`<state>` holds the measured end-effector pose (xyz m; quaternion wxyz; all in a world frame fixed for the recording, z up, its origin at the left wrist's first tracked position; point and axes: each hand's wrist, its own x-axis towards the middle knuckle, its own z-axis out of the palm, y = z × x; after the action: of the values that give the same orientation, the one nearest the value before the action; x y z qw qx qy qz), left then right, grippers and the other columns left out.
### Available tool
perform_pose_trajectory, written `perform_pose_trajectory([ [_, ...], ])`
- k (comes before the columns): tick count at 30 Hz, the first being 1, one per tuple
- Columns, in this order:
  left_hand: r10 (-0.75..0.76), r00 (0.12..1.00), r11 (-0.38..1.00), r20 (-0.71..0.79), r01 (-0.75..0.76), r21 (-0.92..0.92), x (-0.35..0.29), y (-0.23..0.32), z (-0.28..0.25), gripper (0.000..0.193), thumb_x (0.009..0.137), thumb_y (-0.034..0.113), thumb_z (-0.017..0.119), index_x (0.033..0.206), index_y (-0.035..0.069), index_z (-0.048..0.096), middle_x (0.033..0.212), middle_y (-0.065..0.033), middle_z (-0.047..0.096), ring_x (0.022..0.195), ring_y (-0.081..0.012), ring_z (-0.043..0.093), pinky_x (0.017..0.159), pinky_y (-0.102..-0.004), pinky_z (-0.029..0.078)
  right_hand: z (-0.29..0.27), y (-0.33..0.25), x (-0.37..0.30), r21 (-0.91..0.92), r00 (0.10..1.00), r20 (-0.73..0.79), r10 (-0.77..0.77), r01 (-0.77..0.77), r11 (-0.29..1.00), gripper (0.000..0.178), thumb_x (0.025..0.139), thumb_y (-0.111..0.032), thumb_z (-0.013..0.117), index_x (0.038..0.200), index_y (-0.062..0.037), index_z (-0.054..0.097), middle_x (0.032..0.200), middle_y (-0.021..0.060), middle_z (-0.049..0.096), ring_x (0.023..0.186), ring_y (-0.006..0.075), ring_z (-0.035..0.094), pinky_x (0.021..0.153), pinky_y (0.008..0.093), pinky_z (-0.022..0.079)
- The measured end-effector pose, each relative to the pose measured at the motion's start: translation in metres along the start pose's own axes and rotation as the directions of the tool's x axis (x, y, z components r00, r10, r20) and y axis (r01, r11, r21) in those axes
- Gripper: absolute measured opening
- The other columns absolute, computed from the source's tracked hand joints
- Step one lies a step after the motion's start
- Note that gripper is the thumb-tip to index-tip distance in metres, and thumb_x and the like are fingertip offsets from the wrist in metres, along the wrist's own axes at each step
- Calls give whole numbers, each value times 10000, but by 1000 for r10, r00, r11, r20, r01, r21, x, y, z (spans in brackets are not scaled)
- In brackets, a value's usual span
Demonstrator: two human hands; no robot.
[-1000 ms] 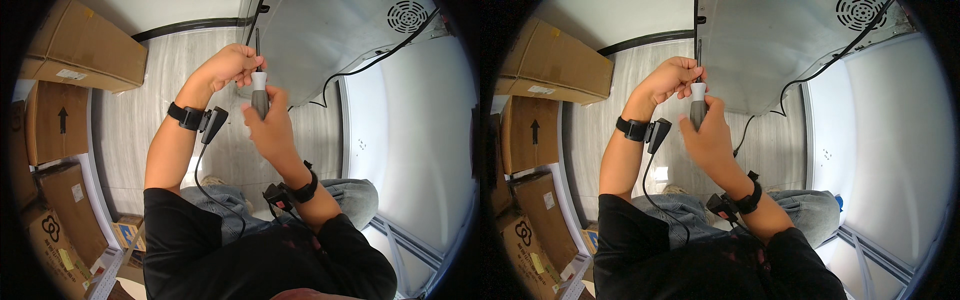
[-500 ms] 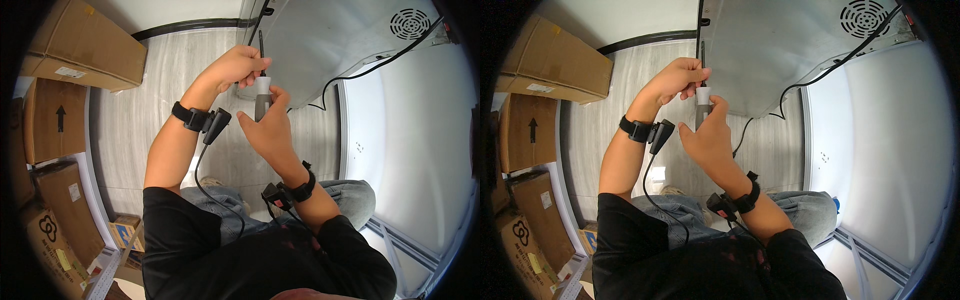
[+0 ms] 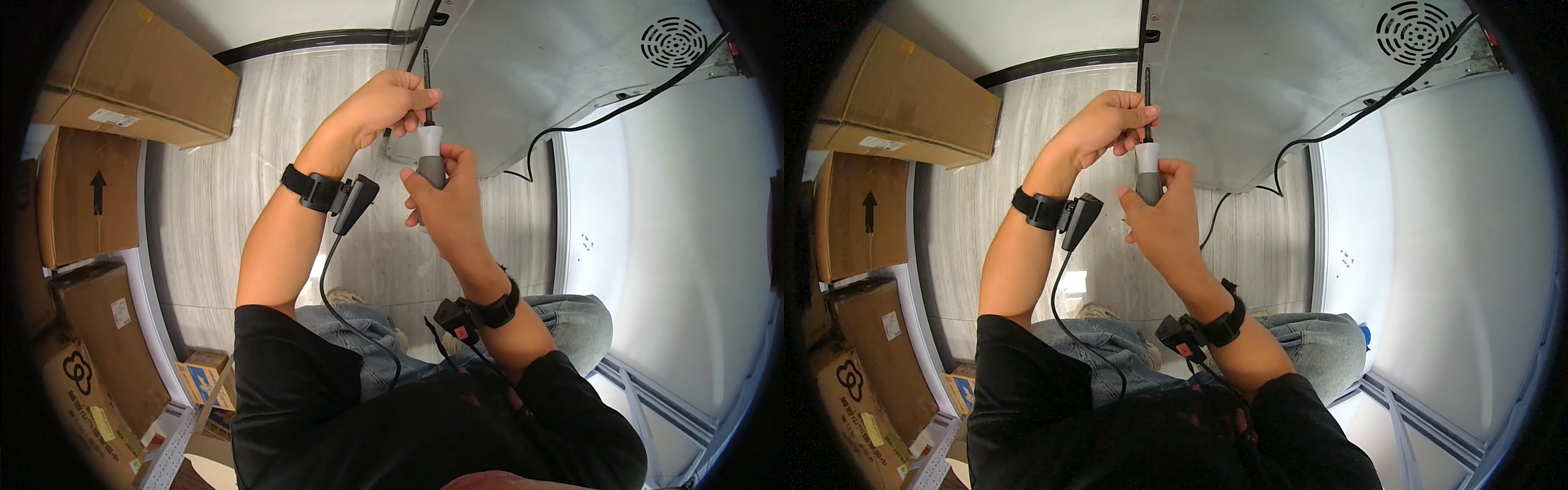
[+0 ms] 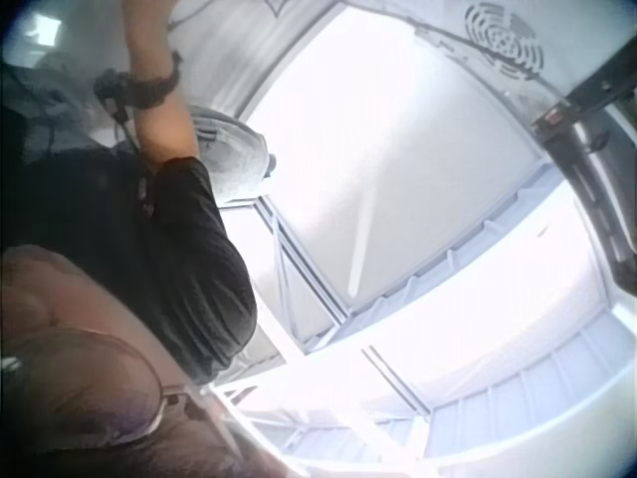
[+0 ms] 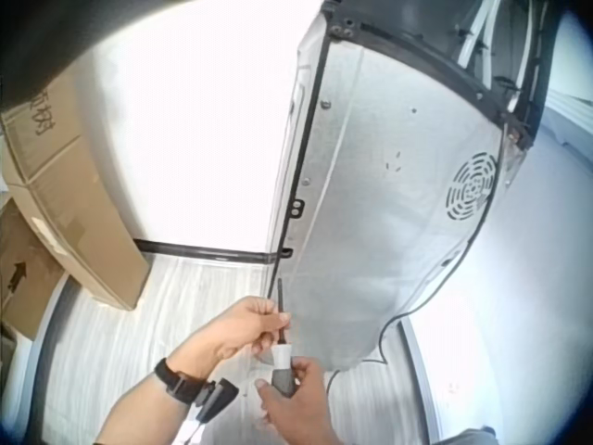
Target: The person uses a screwdriver to tighten screws on the back panel of an electronic device. They repeatedly insert and turn the screwdriver at multiple screw locations along the device's edge.
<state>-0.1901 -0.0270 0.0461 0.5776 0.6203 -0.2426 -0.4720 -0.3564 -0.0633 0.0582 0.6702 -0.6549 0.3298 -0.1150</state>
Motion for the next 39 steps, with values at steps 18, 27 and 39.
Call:
perform_pose_trajectory([
  [18,48,998,983,-31,-53,-175,3,0,-1,218,913,209,568,823,13,600,731,-98,648,525,-75,530,455,-194,412,-1,3,3,7,999,40,16,-17,1000,400,828,-153,624,1101,44,409,815,87,527,585,116,546,454,256,486],
  [27,51,999,965,-9,-52,-256,4,1,2,208,934,211,536,895,15,595,743,-97,653,509,-62,540,420,-177,415,-5,1,6,-13,998,48,35,-35,999,376,837,-136,601,1109,34,405,838,96,528,598,121,560,459,268,504],
  [39,38,998,966,-44,-48,-255,1,6,3,231,925,236,559,863,16,593,716,-90,642,502,-61,544,434,-172,434,-5,-1,4,-9,996,82,40,-40,999,407,822,-129,614,1126,14,385,802,73,522,579,120,551,446,270,484],
])
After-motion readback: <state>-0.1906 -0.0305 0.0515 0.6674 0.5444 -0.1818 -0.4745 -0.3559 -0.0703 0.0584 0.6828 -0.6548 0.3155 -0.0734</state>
